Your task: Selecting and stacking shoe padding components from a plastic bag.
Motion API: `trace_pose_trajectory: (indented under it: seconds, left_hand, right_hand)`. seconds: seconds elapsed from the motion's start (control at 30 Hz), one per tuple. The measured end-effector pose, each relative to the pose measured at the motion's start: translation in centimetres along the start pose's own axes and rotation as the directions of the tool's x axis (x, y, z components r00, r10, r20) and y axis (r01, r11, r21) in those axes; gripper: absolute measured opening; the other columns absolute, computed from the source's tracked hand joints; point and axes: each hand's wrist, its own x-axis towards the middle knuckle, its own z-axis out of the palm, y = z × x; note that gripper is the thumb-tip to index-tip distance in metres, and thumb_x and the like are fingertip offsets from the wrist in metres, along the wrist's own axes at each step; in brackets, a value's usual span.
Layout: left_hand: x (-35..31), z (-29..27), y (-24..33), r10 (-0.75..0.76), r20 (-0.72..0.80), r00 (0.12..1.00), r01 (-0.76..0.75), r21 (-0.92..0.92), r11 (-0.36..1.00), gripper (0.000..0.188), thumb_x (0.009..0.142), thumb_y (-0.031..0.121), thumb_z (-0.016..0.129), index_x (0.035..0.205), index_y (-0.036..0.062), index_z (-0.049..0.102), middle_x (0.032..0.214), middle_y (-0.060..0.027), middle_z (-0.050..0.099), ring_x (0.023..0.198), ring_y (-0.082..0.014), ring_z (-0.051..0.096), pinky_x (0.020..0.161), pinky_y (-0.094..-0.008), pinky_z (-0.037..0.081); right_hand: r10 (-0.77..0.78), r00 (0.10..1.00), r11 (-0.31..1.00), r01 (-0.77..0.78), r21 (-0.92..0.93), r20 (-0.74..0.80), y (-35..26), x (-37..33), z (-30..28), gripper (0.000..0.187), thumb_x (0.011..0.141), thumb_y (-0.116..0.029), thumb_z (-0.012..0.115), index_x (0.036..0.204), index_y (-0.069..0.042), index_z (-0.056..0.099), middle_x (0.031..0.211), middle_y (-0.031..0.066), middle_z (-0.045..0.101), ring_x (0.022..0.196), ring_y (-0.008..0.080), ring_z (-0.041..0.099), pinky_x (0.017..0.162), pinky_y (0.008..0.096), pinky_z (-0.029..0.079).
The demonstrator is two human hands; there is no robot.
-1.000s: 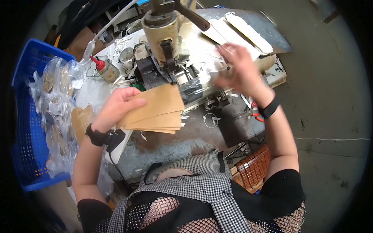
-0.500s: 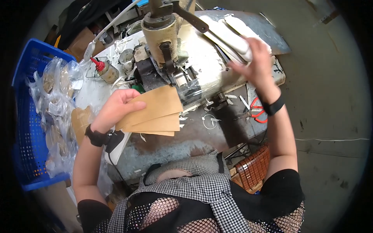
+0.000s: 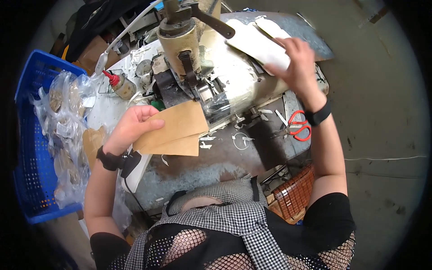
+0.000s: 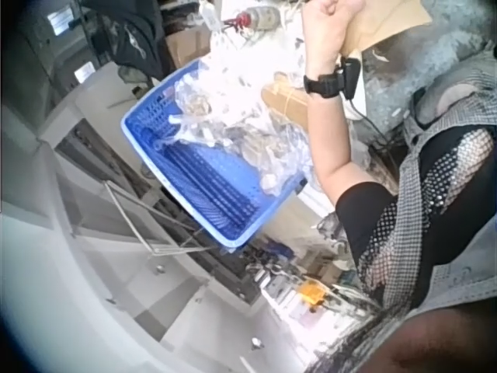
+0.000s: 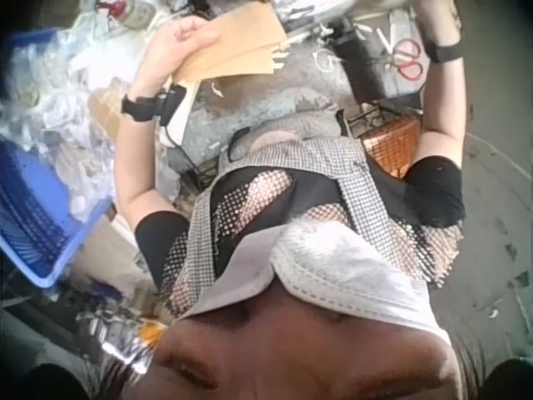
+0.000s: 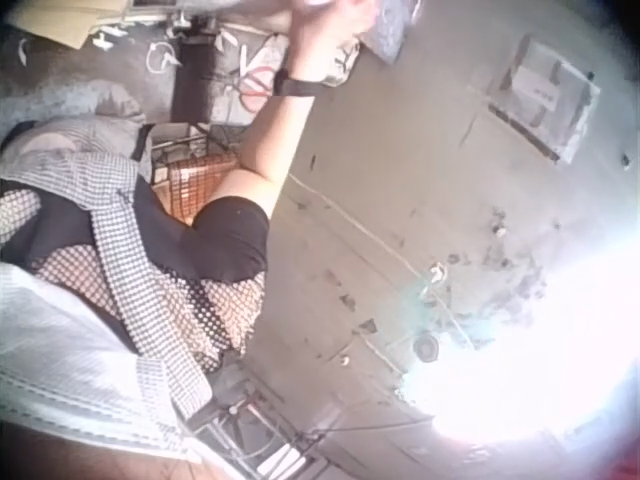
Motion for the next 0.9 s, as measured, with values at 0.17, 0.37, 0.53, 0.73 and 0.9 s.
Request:
trace_pose_trajectory:
  seconds: [0.17, 0.37, 0.53, 0.73, 0.9]
  left_hand:
    - [1.4, 0.5, -0.5, 0.021, 0.015, 1.000, -0.021, 0.007, 1.000, 0.021, 0.081, 0.016, 0.071, 0.090, -0.0007, 0.062, 0.077, -0.0023, 0.066, 0.065, -0.0041, 0.059, 0.059, -0.0167, 0.045]
    - [0.0, -0.1, -0.2, 0.027, 0.014, 1.000, -0.027, 0.004, 1.000, 0.022, 0.079, 0.014, 0.072, 0.092, 0.0003, 0.061, 0.075, -0.0018, 0.066, 0.065, -0.0041, 0.059, 0.059, -0.0169, 0.045]
    - [0.5, -0.1, -0.2, 0.033, -0.083, 0.996, -0.034, -0.008, 0.999, 0.023, 0.078, 0.014, 0.073, 0.092, 0.0005, 0.060, 0.075, -0.0030, 0.066, 0.065, -0.0043, 0.060, 0.059, -0.0174, 0.045]
    - [2.1, 1.0, 0.2, 0.058, -0.073, 0.996, -0.059, -0.011, 0.998, 0.020, 0.078, 0.012, 0.071, 0.091, 0.0033, 0.059, 0.074, -0.0007, 0.066, 0.058, -0.0028, 0.054, 0.050, -0.0161, 0.039]
    - [-0.4, 0.3, -0.5, 0.100, -0.155, 0.983, -0.100, 0.009, 0.995, 0.014, 0.081, 0.009, 0.068, 0.090, 0.0041, 0.059, 0.071, 0.0020, 0.061, 0.054, -0.0030, 0.050, 0.048, -0.0161, 0.037]
  right_hand:
    - [-0.272, 0.953, 0.874, 0.187, 0.449, 0.132, -6.2, -3.3, 2.7, 0.050, 0.059, -0.008, 0.076, 0.107, -0.013, 0.063, 0.109, 0.0105, 0.054, 0.104, 0.0284, 0.051, 0.090, 0.0402, 0.042]
    - [0.270, 0.834, 0.597, -0.537, 0.596, 0.481, 0.8, -0.1, -0.5, 0.025, 0.071, -0.008, 0.074, 0.093, -0.001, 0.065, 0.081, 0.0100, 0.065, 0.076, 0.0207, 0.062, 0.072, 0.0297, 0.048]
    - [-0.040, 0.999, 0.983, 0.035, 0.182, 0.025, -1.7, -0.3, 0.6, 0.051, 0.065, -0.016, 0.078, 0.111, -0.006, 0.059, 0.103, 0.0133, 0.062, 0.100, 0.0276, 0.057, 0.085, 0.0369, 0.045]
    - [-0.292, 0.956, 0.845, 0.243, 0.475, 0.030, -6.4, -2.7, 1.8, 0.031, 0.064, 0.000, 0.067, 0.093, -0.010, 0.068, 0.092, 0.0053, 0.062, 0.091, 0.0266, 0.057, 0.082, 0.0350, 0.045]
    - [0.164, 0.868, 0.678, -0.445, 0.586, 0.469, 0.8, 0.2, -1.7, 0.018, 0.078, -0.010, 0.070, 0.093, 0.000, 0.067, 0.083, 0.0041, 0.065, 0.079, 0.0134, 0.058, 0.071, 0.0274, 0.047]
